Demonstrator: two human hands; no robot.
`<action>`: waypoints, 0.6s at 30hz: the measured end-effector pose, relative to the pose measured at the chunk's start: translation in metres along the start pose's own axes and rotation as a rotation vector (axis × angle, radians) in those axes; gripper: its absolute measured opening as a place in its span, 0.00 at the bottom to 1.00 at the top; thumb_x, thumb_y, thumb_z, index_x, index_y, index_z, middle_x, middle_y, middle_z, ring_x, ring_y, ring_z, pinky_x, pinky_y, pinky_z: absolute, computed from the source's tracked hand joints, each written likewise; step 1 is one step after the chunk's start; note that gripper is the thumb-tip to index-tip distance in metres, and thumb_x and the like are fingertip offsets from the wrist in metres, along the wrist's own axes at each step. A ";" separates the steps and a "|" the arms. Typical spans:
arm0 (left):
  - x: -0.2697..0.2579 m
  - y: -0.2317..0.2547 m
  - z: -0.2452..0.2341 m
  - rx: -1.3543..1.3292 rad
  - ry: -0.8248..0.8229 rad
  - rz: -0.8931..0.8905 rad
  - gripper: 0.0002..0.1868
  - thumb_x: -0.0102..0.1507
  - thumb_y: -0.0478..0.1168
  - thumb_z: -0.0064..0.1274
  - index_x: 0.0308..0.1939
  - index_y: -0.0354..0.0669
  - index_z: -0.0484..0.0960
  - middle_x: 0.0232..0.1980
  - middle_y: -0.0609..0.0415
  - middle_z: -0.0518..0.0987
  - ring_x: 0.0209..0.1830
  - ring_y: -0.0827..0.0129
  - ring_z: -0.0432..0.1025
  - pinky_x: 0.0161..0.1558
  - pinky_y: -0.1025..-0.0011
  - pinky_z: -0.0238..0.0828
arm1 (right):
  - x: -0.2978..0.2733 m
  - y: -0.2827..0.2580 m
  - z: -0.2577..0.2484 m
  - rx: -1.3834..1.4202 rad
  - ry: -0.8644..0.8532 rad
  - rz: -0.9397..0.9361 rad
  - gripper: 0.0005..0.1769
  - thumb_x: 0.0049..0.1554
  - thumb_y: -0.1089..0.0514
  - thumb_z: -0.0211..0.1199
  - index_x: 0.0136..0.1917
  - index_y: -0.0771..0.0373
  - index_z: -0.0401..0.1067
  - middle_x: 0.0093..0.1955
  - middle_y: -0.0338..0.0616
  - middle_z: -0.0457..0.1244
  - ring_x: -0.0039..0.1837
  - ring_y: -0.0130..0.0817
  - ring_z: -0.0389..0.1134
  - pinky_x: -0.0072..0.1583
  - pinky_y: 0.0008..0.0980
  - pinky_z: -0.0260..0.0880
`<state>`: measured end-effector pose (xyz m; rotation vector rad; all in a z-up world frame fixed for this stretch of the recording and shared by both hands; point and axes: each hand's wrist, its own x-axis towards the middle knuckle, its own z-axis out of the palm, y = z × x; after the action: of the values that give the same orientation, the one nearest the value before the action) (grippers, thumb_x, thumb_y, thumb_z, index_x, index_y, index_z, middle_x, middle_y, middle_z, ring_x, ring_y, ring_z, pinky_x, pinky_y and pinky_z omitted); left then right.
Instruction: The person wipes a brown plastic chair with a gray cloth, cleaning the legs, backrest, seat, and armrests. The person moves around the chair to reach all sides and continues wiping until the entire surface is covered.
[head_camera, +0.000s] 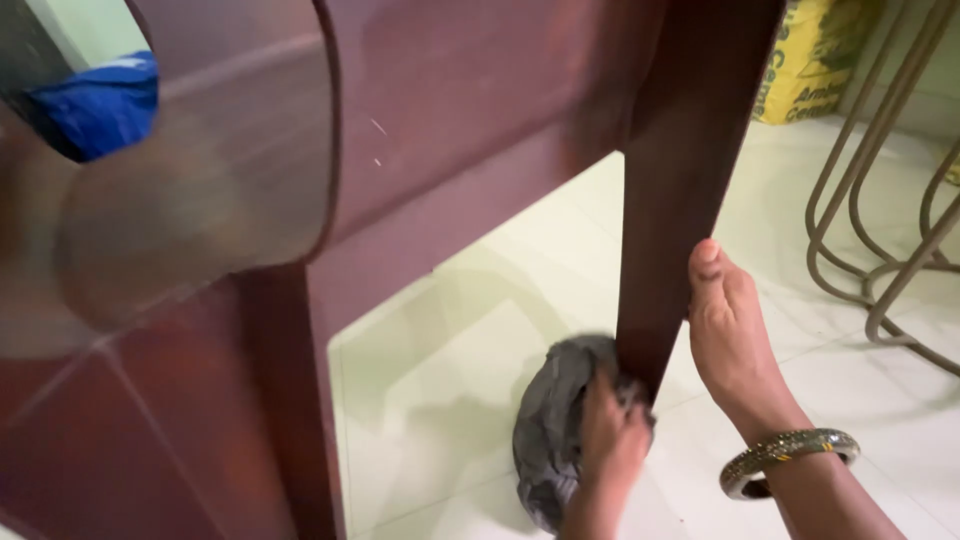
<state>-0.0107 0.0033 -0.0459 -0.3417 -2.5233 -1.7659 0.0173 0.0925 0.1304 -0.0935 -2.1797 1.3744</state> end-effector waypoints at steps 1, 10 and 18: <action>0.004 -0.042 0.017 -0.015 -0.076 -0.127 0.34 0.72 0.47 0.47 0.77 0.36 0.53 0.75 0.37 0.63 0.73 0.43 0.61 0.72 0.55 0.54 | -0.002 0.006 0.000 -0.001 0.022 0.007 0.35 0.70 0.34 0.31 0.40 0.67 0.55 0.35 0.36 0.45 0.40 0.29 0.44 0.40 0.36 0.51; 0.051 -0.040 -0.003 -0.376 -0.163 -0.226 0.30 0.61 0.32 0.40 0.70 0.38 0.70 0.68 0.45 0.74 0.70 0.56 0.67 0.71 0.66 0.57 | 0.001 -0.004 0.000 0.044 0.087 -0.114 0.38 0.70 0.33 0.34 0.41 0.70 0.61 0.34 0.36 0.50 0.40 0.28 0.49 0.42 0.34 0.56; 0.051 0.180 -0.093 -0.914 -0.114 0.148 0.28 0.59 0.37 0.38 0.63 0.36 0.75 0.59 0.51 0.77 0.59 0.65 0.70 0.63 0.67 0.64 | -0.002 -0.019 -0.003 0.083 0.086 -0.123 0.35 0.68 0.36 0.37 0.62 0.68 0.69 0.41 0.47 0.63 0.44 0.32 0.59 0.48 0.34 0.64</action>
<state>-0.0318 -0.0165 0.1607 -0.6325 -1.5079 -2.7607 0.0245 0.0850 0.1463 0.0117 -2.0205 1.3642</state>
